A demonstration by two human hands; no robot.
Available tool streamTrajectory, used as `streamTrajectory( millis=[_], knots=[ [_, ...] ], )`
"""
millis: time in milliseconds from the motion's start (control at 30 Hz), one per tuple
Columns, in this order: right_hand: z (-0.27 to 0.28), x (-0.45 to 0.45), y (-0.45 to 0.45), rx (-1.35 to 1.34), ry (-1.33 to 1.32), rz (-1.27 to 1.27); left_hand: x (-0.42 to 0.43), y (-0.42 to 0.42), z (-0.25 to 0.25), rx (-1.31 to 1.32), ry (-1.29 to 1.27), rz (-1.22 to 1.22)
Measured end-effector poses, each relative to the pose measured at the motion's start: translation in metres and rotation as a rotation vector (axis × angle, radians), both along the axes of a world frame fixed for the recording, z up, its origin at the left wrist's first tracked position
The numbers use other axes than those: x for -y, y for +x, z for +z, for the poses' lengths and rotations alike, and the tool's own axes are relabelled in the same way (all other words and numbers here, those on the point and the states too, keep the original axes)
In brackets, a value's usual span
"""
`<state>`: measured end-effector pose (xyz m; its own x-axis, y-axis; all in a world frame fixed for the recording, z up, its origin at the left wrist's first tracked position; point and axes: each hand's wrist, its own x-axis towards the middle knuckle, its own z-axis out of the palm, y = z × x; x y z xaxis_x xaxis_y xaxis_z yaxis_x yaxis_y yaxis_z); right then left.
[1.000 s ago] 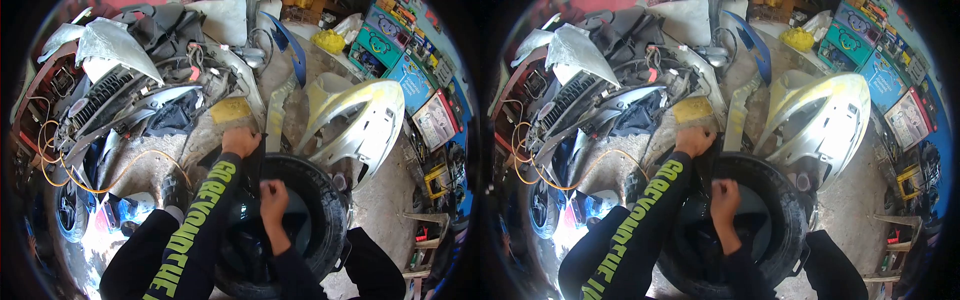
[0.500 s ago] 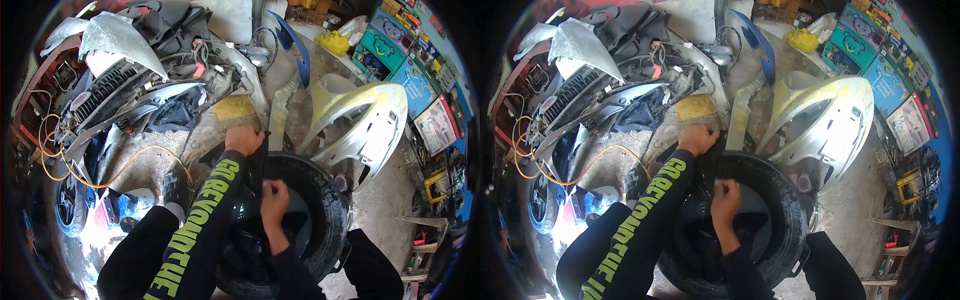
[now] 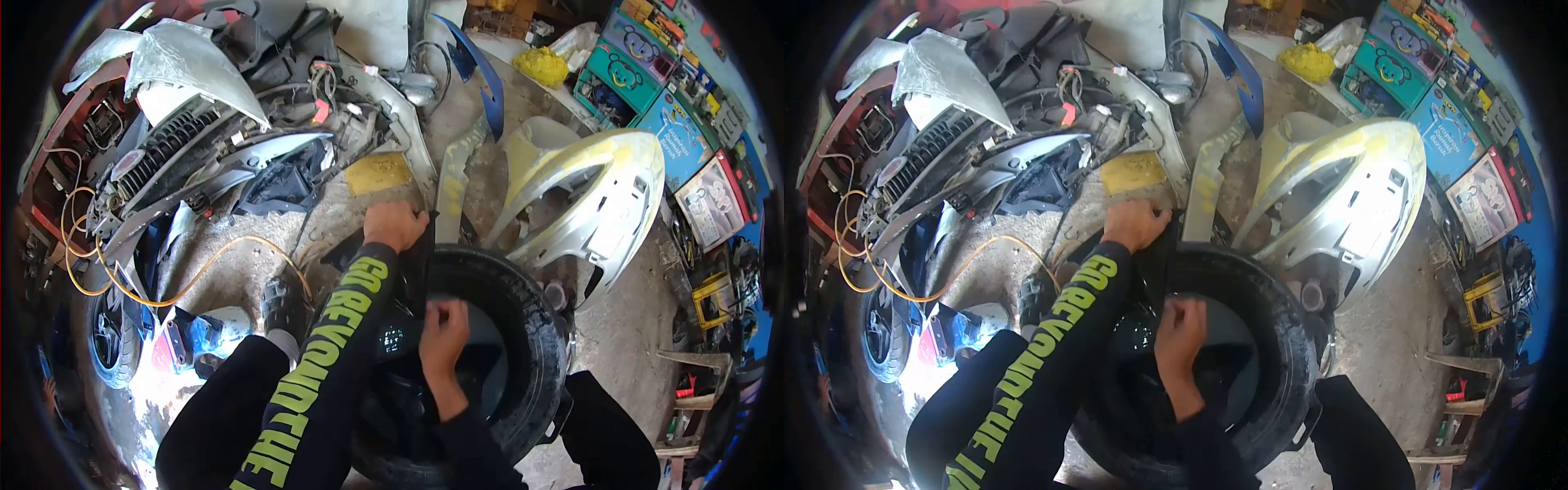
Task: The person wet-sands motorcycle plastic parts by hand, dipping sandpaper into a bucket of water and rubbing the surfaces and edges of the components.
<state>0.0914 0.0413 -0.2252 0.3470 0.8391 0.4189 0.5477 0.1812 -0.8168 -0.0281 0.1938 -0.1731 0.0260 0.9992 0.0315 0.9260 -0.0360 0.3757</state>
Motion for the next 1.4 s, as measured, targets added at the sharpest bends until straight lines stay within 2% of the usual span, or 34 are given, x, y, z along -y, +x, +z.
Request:
streamTrajectory(
  millis=[233,400,467,500,600,700,1167,1233,1400],
  knots=[
    [0.005,0.016,0.004,-0.016,-0.034,0.048,0.000,-0.001,0.001,-0.007,-0.013,-0.012],
    [-0.003,-0.006,0.007,0.055,0.040,0.048,-0.002,0.001,-0.016,-0.041,-0.045,-0.008],
    [0.000,0.009,0.004,0.005,-0.006,0.049,-0.008,-0.002,-0.005,-0.046,-0.006,0.007],
    [0.001,0.014,0.001,-0.101,-0.037,0.051,-0.006,-0.002,-0.003,-0.034,-0.016,0.001],
    [0.005,-0.012,0.005,0.009,0.026,0.061,-0.005,-0.001,-0.001,-0.022,-0.056,0.000],
    [0.002,0.002,0.004,0.026,0.007,0.042,-0.001,0.000,-0.004,-0.006,-0.055,0.000],
    [-0.006,0.010,0.005,0.010,-0.015,0.039,0.000,0.001,-0.007,-0.014,-0.108,0.024],
    [0.001,0.015,0.001,-0.051,-0.028,0.033,-0.002,-0.001,-0.006,0.025,0.005,0.020],
    [0.003,-0.004,0.001,0.008,0.029,0.024,-0.002,-0.002,-0.020,-0.005,-0.014,0.024]
  ],
)
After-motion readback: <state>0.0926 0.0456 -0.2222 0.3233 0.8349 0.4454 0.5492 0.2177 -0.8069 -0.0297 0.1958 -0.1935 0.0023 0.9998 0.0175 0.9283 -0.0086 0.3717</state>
